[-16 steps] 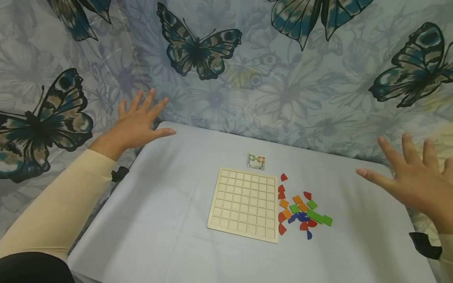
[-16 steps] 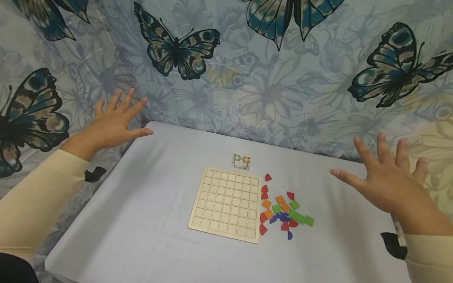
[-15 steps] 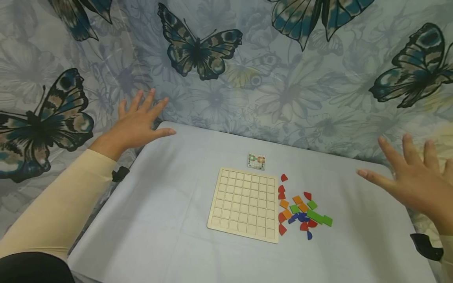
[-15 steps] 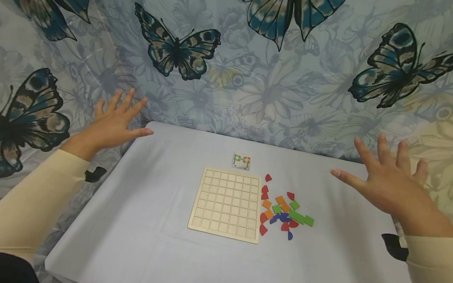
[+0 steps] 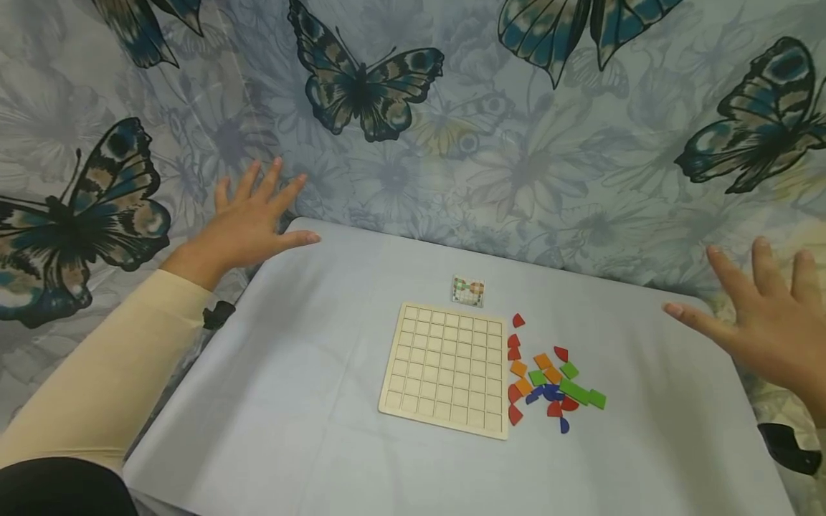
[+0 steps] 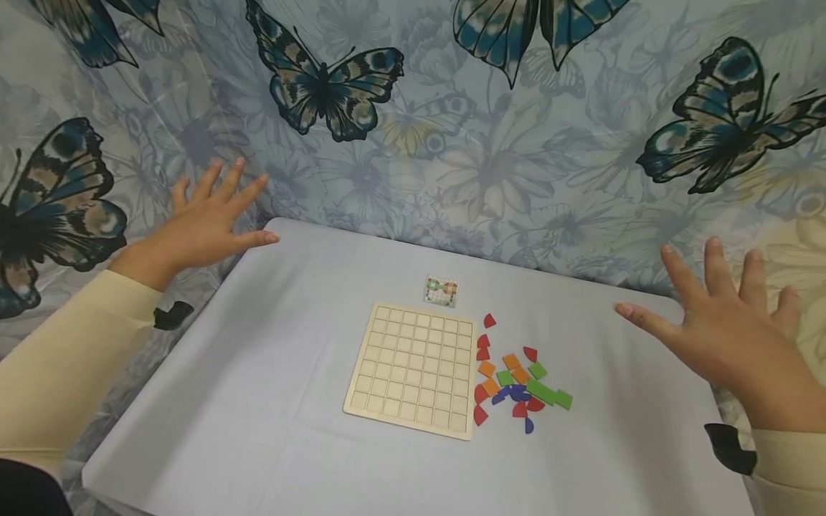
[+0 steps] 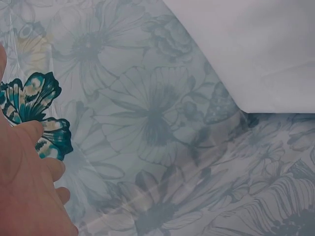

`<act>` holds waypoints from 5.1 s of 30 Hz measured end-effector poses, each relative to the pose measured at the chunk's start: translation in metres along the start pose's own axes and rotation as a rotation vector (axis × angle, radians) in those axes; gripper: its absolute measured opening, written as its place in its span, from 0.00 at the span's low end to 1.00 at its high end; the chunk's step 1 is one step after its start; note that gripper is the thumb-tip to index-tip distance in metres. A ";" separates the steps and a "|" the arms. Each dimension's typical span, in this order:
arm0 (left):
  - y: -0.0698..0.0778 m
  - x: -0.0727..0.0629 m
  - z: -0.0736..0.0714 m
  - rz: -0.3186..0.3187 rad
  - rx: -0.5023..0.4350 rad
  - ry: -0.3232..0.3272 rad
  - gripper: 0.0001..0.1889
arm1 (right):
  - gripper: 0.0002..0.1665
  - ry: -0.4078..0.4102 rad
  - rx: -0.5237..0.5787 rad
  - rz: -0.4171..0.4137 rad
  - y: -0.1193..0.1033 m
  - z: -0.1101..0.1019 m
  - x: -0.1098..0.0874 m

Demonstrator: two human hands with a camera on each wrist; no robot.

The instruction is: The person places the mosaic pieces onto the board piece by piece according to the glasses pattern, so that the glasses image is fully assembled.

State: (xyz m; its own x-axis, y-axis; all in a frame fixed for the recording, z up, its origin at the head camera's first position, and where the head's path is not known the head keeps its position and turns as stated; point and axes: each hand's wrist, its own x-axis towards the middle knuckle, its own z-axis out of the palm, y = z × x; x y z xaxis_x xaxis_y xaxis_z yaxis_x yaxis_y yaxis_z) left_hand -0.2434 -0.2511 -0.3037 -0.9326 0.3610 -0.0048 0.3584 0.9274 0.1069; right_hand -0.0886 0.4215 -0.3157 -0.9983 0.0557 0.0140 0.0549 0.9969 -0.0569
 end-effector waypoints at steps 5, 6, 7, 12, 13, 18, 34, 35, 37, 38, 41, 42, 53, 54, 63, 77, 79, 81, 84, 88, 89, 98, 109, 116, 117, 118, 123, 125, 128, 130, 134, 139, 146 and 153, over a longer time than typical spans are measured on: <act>-0.001 0.001 -0.001 0.002 0.005 0.009 0.57 | 0.70 0.000 0.003 0.000 0.002 -0.001 0.005; -0.001 0.001 -0.001 0.002 0.004 0.011 0.57 | 0.70 0.003 0.005 -0.002 0.003 -0.001 0.006; -0.001 0.001 -0.001 0.002 0.006 0.013 0.57 | 0.69 0.007 0.010 -0.005 0.003 -0.001 0.007; 0.001 0.000 -0.002 0.002 -0.007 0.010 0.57 | 0.64 0.018 0.067 -0.032 0.003 -0.002 0.008; 0.001 -0.001 -0.003 0.003 -0.020 0.008 0.56 | 0.63 0.023 0.085 -0.041 0.002 -0.002 0.008; 0.004 -0.003 0.000 0.052 -0.181 0.036 0.53 | 0.52 0.069 0.270 -0.150 0.003 0.003 0.007; 0.016 -0.007 0.058 0.389 -1.489 0.101 0.59 | 0.42 -0.134 1.916 -0.923 0.032 0.072 0.007; 0.017 -0.009 0.062 0.393 -1.534 0.093 0.59 | 0.43 -0.172 1.984 -0.937 0.030 0.075 0.006; 0.019 -0.011 0.069 0.399 -1.609 0.076 0.59 | 0.44 -0.211 2.079 -0.912 0.027 0.080 0.001; 0.020 -0.012 0.074 0.395 -1.643 0.072 0.59 | 0.44 -0.219 2.102 -0.896 0.026 0.083 -0.001; 0.026 -0.013 0.090 0.370 -1.720 0.071 0.61 | 0.42 -0.159 2.047 -0.836 0.022 0.094 -0.007; 0.028 -0.012 0.097 0.359 -1.737 0.073 0.61 | 0.40 -0.142 2.030 -0.814 0.021 0.098 -0.008; 0.065 -0.012 0.183 0.235 -1.838 0.035 0.57 | 0.32 0.025 1.923 -0.460 0.008 0.165 -0.028; 0.068 -0.013 0.191 0.218 -1.869 0.034 0.57 | 0.32 0.040 1.914 -0.413 0.007 0.170 -0.032; 0.105 -0.020 0.240 0.131 -1.811 0.033 0.54 | 0.28 0.111 1.725 -0.147 0.012 0.208 -0.064; 0.105 -0.021 0.247 0.175 -1.048 0.032 0.46 | 0.35 0.030 1.158 0.159 0.007 0.219 -0.072; 0.105 -0.022 0.248 0.172 -0.999 0.020 0.44 | 0.37 0.006 1.059 0.144 0.005 0.219 -0.071; 0.105 -0.023 0.249 0.155 -0.937 0.002 0.44 | 0.37 -0.008 0.983 0.101 0.003 0.219 -0.069; 0.107 -0.023 0.249 0.138 -0.834 -0.031 0.47 | 0.34 -0.024 0.880 0.052 -0.001 0.217 -0.067; 0.109 -0.023 0.249 0.152 -0.754 -0.058 0.47 | 0.29 -0.052 0.749 0.046 -0.005 0.218 -0.065; 0.109 -0.023 0.249 0.157 -0.747 -0.063 0.46 | 0.28 -0.054 0.724 0.053 -0.006 0.218 -0.065; 0.112 -0.025 0.251 0.142 -0.715 -0.091 0.47 | 0.19 -0.018 0.641 0.086 -0.011 0.224 -0.064; 0.111 -0.026 0.253 0.140 -0.704 -0.078 0.48 | 0.17 0.003 0.595 0.084 -0.012 0.227 -0.063; 0.109 -0.025 0.254 0.141 -0.725 -0.072 0.47 | 0.18 -0.020 0.573 0.097 -0.012 0.224 -0.059; 0.109 -0.025 0.254 0.144 -0.725 -0.071 0.47 | 0.18 -0.025 0.573 0.106 -0.013 0.224 -0.058; 0.109 -0.025 0.255 0.145 -0.725 -0.069 0.47 | 0.17 -0.028 0.573 0.114 -0.013 0.223 -0.058; 0.109 -0.025 0.255 0.143 -0.727 -0.081 0.44 | 0.19 -0.066 0.570 0.176 -0.015 0.222 -0.057; 0.110 -0.025 0.254 0.143 -0.728 -0.088 0.43 | 0.19 -0.075 0.564 0.209 -0.015 0.222 -0.058; 0.110 -0.026 0.253 0.145 -0.712 -0.099 0.43 | 0.17 -0.061 0.572 0.264 -0.016 0.223 -0.059; 0.110 -0.026 0.253 0.143 -0.688 -0.109 0.44 | 0.17 -0.037 0.577 0.289 -0.016 0.224 -0.059; 0.111 -0.027 0.253 0.128 -0.630 -0.131 0.48 | 0.18 -0.001 0.607 0.334 -0.018 0.226 -0.060; 0.111 -0.028 0.252 0.134 -0.597 -0.139 0.47 | 0.17 0.018 0.644 0.374 -0.024 0.224 -0.059; 0.111 -0.026 0.252 0.162 -0.566 -0.129 0.46 | 0.19 0.043 0.676 0.317 -0.049 0.207 -0.050; 0.111 -0.027 0.252 0.167 -0.567 -0.141 0.47 | 0.20 0.062 0.771 0.162 -0.086 0.192 -0.035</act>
State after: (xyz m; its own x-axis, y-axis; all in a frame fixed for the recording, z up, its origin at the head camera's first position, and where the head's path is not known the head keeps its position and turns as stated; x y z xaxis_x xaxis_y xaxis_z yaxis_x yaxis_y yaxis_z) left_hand -0.1679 -0.1333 -0.5418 -0.8369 0.5429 -0.0695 0.3850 0.6743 0.6302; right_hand -0.0620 0.3235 -0.5026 -0.9750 0.2223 0.0008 0.1494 0.6577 -0.7383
